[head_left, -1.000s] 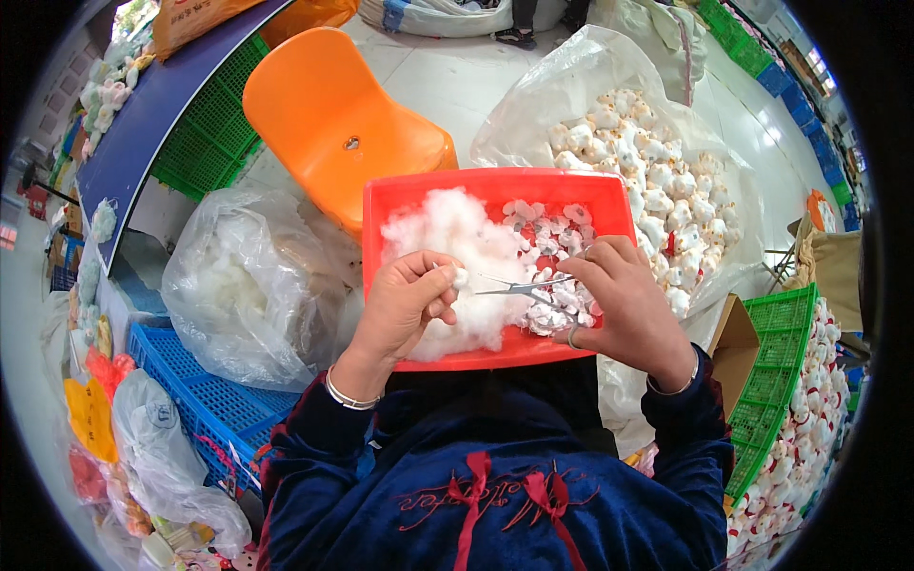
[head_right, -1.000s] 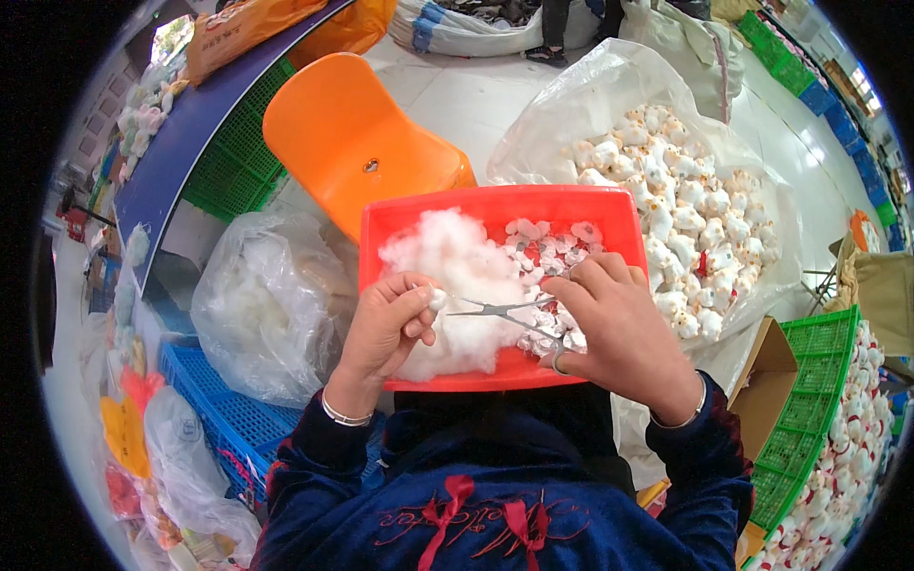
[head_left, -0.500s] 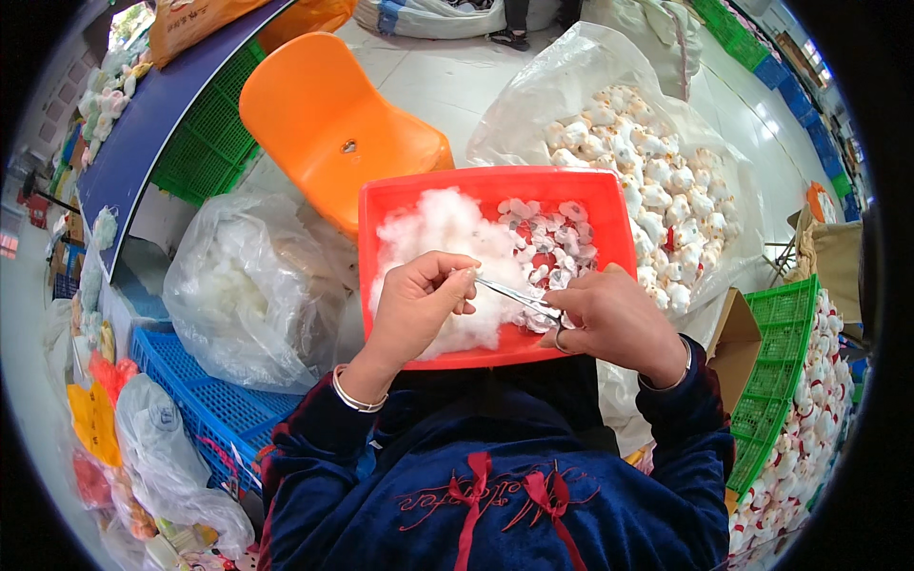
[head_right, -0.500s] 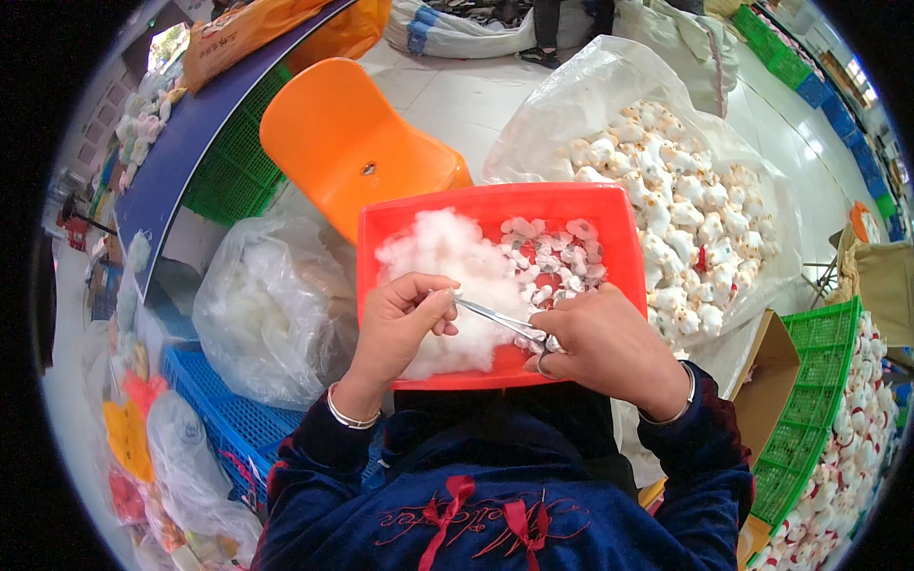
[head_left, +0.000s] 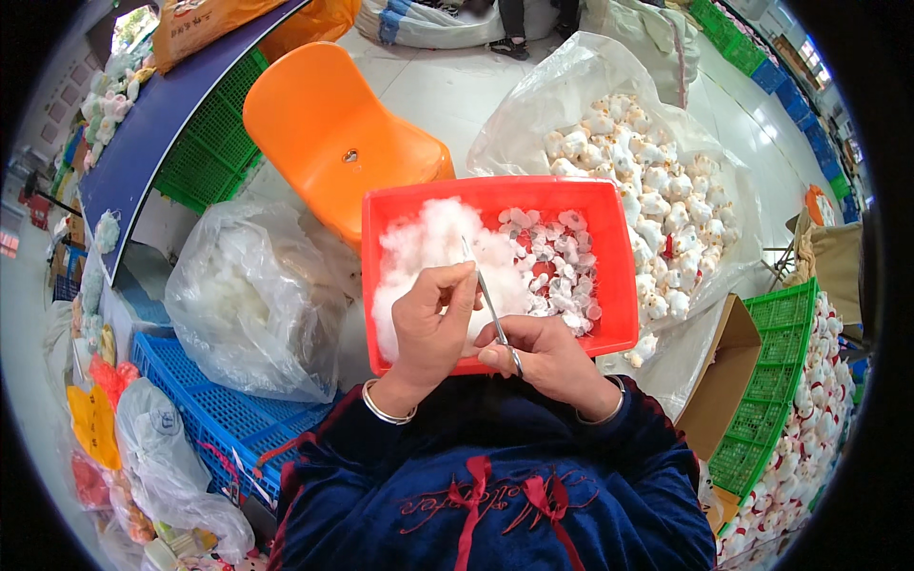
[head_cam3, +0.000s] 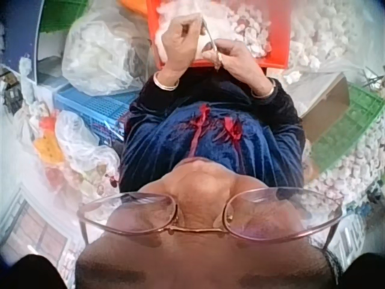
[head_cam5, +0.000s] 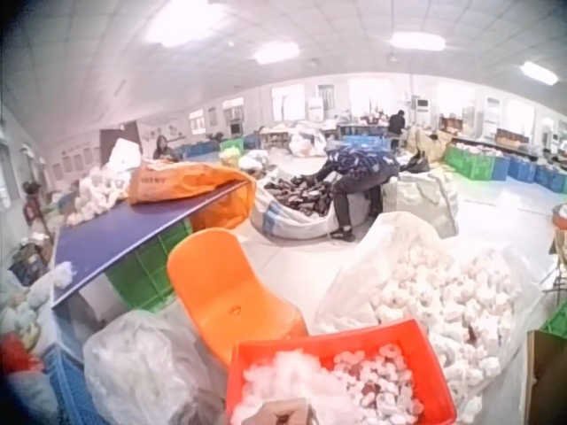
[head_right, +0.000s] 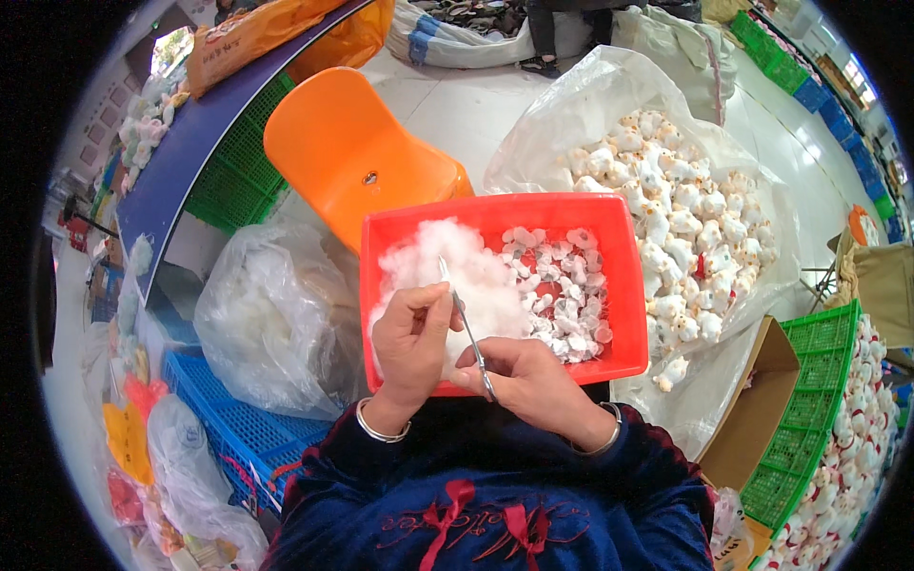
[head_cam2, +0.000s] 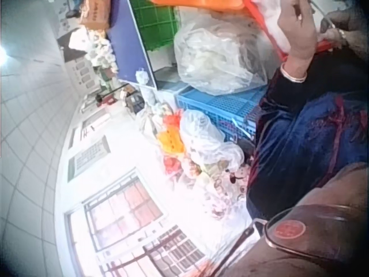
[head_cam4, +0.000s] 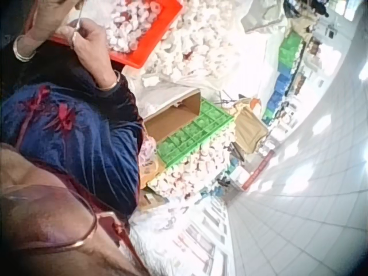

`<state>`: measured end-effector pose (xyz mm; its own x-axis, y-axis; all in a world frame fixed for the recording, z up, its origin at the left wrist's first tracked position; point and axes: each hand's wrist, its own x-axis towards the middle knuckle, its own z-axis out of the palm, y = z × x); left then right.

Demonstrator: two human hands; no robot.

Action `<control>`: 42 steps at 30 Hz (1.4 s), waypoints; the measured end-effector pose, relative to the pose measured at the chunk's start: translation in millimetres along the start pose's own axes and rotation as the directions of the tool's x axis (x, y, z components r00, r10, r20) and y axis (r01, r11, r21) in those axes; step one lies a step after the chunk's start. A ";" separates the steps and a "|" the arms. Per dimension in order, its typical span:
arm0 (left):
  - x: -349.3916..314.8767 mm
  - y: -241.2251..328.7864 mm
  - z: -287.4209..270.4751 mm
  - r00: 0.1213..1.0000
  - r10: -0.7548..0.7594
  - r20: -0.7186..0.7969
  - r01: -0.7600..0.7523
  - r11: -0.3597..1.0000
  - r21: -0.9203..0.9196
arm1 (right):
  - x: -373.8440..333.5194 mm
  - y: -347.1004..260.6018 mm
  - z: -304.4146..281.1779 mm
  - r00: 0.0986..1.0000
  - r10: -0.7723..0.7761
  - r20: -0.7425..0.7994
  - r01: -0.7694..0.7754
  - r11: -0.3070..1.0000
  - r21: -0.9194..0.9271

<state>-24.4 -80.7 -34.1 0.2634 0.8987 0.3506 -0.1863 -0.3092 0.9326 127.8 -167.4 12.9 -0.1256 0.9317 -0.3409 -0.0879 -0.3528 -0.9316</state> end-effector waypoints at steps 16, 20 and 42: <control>18.7 10.5 -37.1 0.905 -0.404 0.134 0.423 0.892 -0.162 | -27.0 -14.4 -57.6 0.936 -0.350 0.032 0.223 0.520 -0.824; 19.5 17.0 -34.1 0.926 -0.347 0.152 0.341 0.938 0.065 | -28.8 -37.3 -62.2 0.855 -0.512 0.084 0.277 0.313 -0.909; 23.7 27.8 -36.8 0.902 -0.365 0.230 0.363 0.930 0.052 | -20.7 -51.9 -65.9 0.904 -0.402 0.146 0.190 0.071 -0.979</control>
<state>-58.2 -56.5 -3.1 0.5233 0.8521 -0.0042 -0.0287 0.0226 0.9993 200.1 -162.6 60.1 -0.2229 0.9711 0.0850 0.9374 0.2374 -0.2548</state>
